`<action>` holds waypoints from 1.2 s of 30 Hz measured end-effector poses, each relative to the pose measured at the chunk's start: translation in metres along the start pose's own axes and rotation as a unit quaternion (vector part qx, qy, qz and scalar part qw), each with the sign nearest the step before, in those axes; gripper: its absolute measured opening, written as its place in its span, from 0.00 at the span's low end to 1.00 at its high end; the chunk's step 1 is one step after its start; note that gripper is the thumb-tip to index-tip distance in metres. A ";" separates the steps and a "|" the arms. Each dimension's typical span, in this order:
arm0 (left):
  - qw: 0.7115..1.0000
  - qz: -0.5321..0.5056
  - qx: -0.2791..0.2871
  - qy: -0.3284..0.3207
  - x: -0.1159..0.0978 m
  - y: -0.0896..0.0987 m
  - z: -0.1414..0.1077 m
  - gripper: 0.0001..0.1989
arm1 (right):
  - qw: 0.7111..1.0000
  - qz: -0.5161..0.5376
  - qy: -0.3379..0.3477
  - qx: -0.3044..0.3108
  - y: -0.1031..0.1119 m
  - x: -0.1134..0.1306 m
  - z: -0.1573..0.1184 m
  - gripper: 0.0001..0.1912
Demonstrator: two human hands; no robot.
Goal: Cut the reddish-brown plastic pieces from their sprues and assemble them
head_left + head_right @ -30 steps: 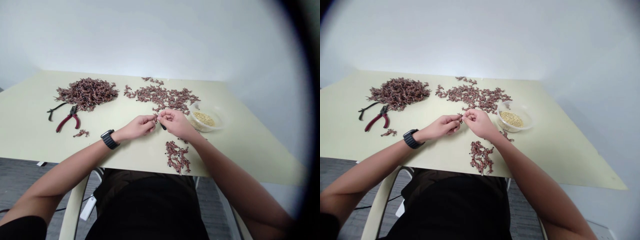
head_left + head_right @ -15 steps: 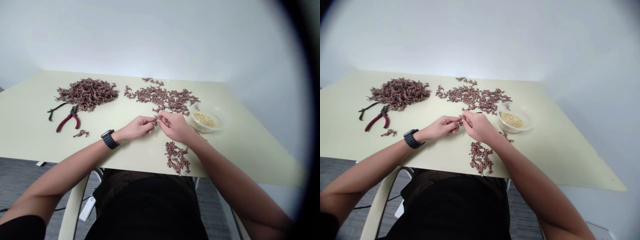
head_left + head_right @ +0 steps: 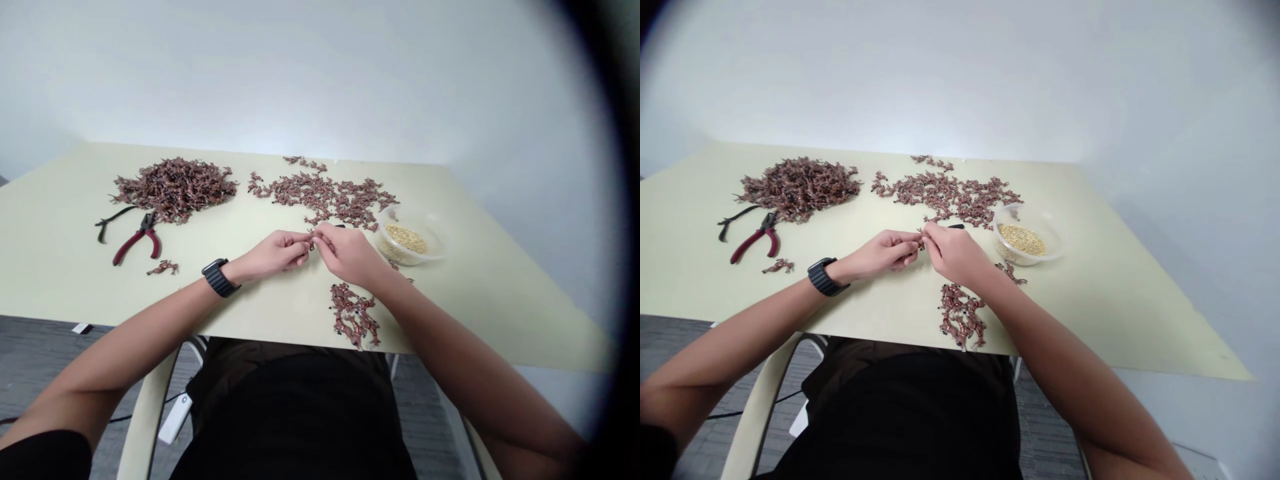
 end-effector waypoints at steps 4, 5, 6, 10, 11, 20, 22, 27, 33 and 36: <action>0.998 0.048 -0.028 -0.010 0.001 -0.001 0.001 0.16 | 0.997 0.064 -0.036 -0.033 -0.003 0.000 0.002 0.05; 0.997 0.067 -0.034 -0.015 0.001 -0.001 0.000 0.16 | 0.994 0.086 -0.054 -0.040 -0.003 -0.002 0.002 0.05; 0.995 0.085 -0.041 -0.022 0.001 -0.001 0.000 0.16 | 0.990 0.112 -0.074 -0.045 -0.003 -0.004 0.002 0.05; 0.995 0.088 -0.050 -0.027 -0.001 -0.001 0.001 0.16 | 0.976 0.178 -0.115 -0.055 -0.001 -0.013 0.002 0.09; 0.996 0.075 -0.049 -0.020 -0.001 -0.001 0.001 0.15 | 0.978 0.170 -0.108 -0.057 0.001 -0.013 0.002 0.08; 0.999 0.015 -0.044 -0.005 0.008 0.001 0.003 0.14 | 0.997 0.060 0.039 0.011 0.003 0.000 0.002 0.10; 0.999 -0.025 -0.029 -0.005 0.010 0.001 0.004 0.13 | 0.999 0.042 0.028 0.019 0.001 -0.001 0.002 0.09; 0.995 -0.091 -0.021 0.019 0.009 0.000 0.005 0.09 | 0.997 0.068 -0.034 -0.023 -0.003 -0.003 0.001 0.04; 0.998 -0.058 -0.033 0.014 0.008 0.000 0.003 0.10 | 0.968 0.196 -0.141 -0.062 -0.007 -0.002 0.004 0.07; 0.999 -0.020 -0.032 0.001 0.008 0.001 0.002 0.10 | 0.947 0.249 -0.195 -0.057 -0.008 -0.005 0.005 0.09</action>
Point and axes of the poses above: each hand's wrist, its own z-axis towards the middle knuckle, its own y-axis out of the back of the hand, x = y × z, the point moved 2 cm from there along z, towards the middle knuckle, and after that the axes turned 14 degrees about z, right-handed, at the moved point
